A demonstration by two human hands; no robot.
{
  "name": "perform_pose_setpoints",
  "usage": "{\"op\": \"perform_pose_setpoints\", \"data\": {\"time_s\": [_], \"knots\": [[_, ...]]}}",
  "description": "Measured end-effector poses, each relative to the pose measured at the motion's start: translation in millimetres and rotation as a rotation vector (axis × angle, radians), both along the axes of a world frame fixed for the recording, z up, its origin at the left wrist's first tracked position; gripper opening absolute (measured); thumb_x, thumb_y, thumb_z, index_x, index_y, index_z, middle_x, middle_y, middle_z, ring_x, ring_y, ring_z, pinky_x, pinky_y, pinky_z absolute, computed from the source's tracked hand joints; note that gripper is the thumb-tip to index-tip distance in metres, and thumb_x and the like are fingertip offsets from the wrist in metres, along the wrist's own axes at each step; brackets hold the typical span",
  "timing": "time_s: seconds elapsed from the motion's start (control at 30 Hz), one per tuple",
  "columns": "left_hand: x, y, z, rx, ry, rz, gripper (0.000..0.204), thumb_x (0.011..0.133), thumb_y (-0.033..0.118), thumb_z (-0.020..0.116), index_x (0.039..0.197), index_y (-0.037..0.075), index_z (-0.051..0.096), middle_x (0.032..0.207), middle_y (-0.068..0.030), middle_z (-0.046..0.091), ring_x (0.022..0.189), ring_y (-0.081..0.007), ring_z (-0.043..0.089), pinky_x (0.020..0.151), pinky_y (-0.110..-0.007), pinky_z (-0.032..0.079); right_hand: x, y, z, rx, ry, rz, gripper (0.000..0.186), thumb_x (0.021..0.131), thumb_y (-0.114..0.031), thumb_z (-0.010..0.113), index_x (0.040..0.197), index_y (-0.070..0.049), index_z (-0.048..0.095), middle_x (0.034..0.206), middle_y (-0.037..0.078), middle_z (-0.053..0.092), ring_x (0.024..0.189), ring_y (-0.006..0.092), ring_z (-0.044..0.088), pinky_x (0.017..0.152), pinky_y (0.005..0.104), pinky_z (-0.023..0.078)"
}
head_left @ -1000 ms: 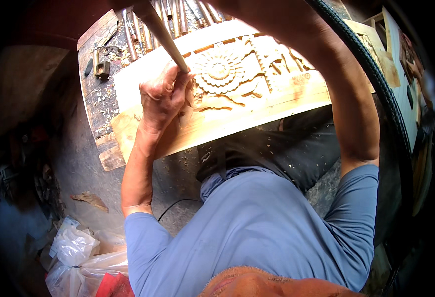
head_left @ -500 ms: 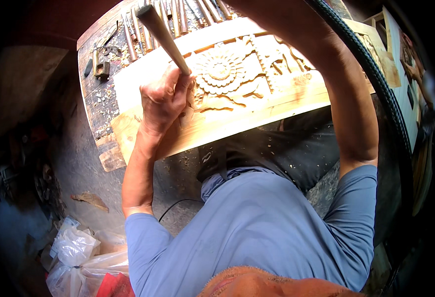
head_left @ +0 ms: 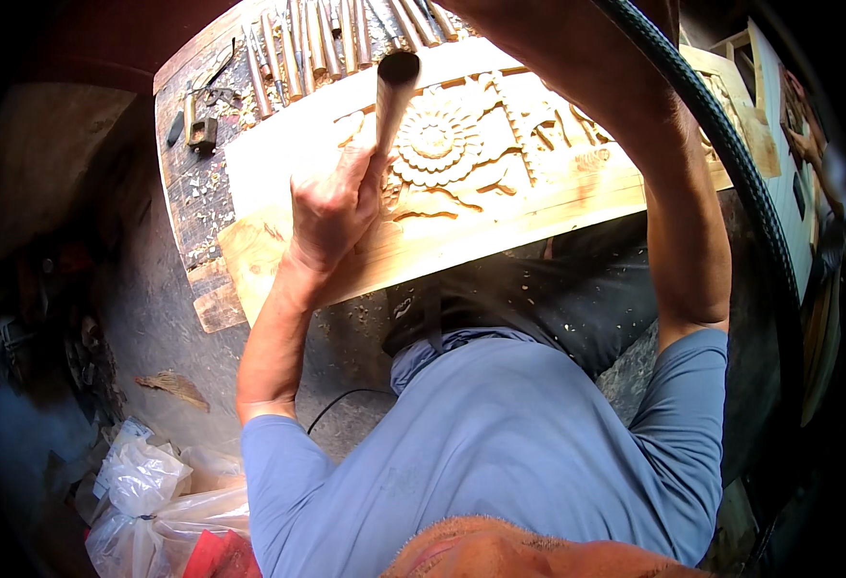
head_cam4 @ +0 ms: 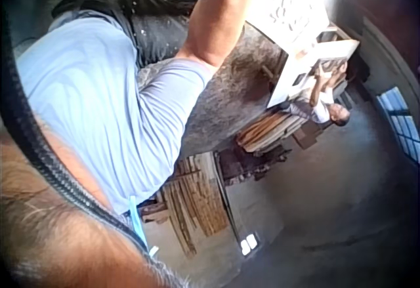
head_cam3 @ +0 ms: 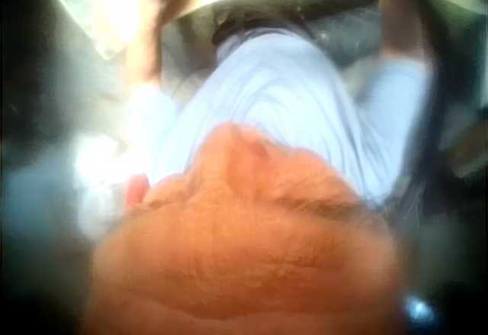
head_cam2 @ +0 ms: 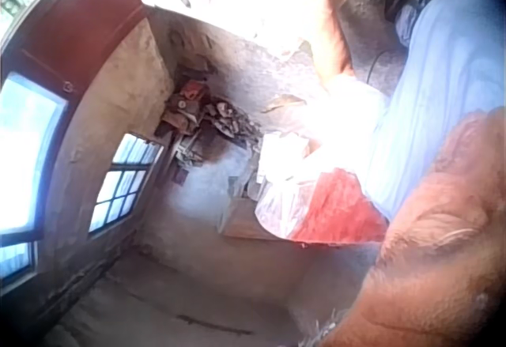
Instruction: The person carves a floral pattern into a wooden plank using a chisel and a mallet. The person uses different chisels to refine the details of the flower and leaves.
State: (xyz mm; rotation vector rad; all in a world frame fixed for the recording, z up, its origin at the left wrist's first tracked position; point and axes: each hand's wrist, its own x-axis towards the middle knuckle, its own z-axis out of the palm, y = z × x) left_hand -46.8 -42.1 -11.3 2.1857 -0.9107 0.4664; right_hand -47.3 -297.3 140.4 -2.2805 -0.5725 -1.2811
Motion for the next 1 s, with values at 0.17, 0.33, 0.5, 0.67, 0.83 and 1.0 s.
{"op": "perform_pose_setpoints", "data": {"time_s": [0.17,0.33,0.5,0.67,0.83,1.0], "knots": [[8.1,3.1,4.0,-0.607,0.617,0.041,0.009,0.099,0.001,0.077,0.107,-0.002,0.074,0.092,-0.0082,0.081,0.087,-0.0134,0.078,0.079,-0.026,0.061,0.7,-3.8,1.0,-0.003,-0.001,-0.002,0.052,0.086,-0.031,0.091,0.129,-0.005,0.075,0.107,0.015,0.081,0.091,0.0219,0.081,0.078,0.0338,0.065],[11.1,10.8,2.5,-0.6,0.756,-0.009,0.019,0.101,-0.002,0.073,0.119,-0.001,0.067,0.097,-0.0106,0.081,0.094,-0.0155,0.079,0.084,-0.027,0.062,3.5,-0.6,1.8,-0.006,-0.009,0.005,0.053,0.085,-0.031,0.092,0.128,-0.005,0.076,0.106,0.015,0.081,0.09,0.0217,0.081,0.078,0.0338,0.065],[4.8,6.7,7.6,-0.524,0.727,-0.048,0.025,0.102,-0.005,0.07,0.124,-0.001,0.06,0.099,-0.0128,0.081,0.098,-0.018,0.08,0.086,-0.029,0.064,3.1,-0.1,-0.9,-0.006,-0.009,-0.004,0.053,0.084,-0.031,0.092,0.128,-0.004,0.076,0.105,0.015,0.082,0.089,0.0216,0.081,0.078,0.0339,0.065],[2.1,10.8,4.4,-0.528,0.891,0.002,0.025,0.101,-0.006,0.07,0.123,-0.001,0.061,0.099,-0.0137,0.081,0.098,-0.0177,0.08,0.085,-0.029,0.064,4.7,0.3,-0.6,0.002,-0.009,-0.006,0.054,0.084,-0.031,0.093,0.127,-0.004,0.076,0.104,0.015,0.082,0.088,0.0215,0.081,0.078,0.0339,0.065],[3.1,14.4,4.3,-0.409,0.844,0.004,0.026,0.099,-0.008,0.071,0.122,-0.001,0.061,0.098,-0.0137,0.082,0.098,-0.0186,0.081,0.084,-0.029,0.063,6.4,0.1,-1.1,0.009,-0.009,-0.009,0.055,0.083,-0.031,0.094,0.127,-0.003,0.076,0.102,0.015,0.082,0.087,0.0214,0.081,0.078,0.034,0.066],[5.3,17.4,-5.8,-0.316,0.799,0.002,0.026,0.098,-0.007,0.072,0.121,0.0,0.063,0.096,-0.013,0.082,0.097,-0.0211,0.082,0.082,-0.031,0.064,6.3,-2.2,-1.8,-0.014,0.0,-0.006,0.057,0.082,-0.03,0.094,0.129,-0.004,0.076,0.102,0.016,0.082,0.087,0.0235,0.082,0.079,0.0352,0.066]]}}
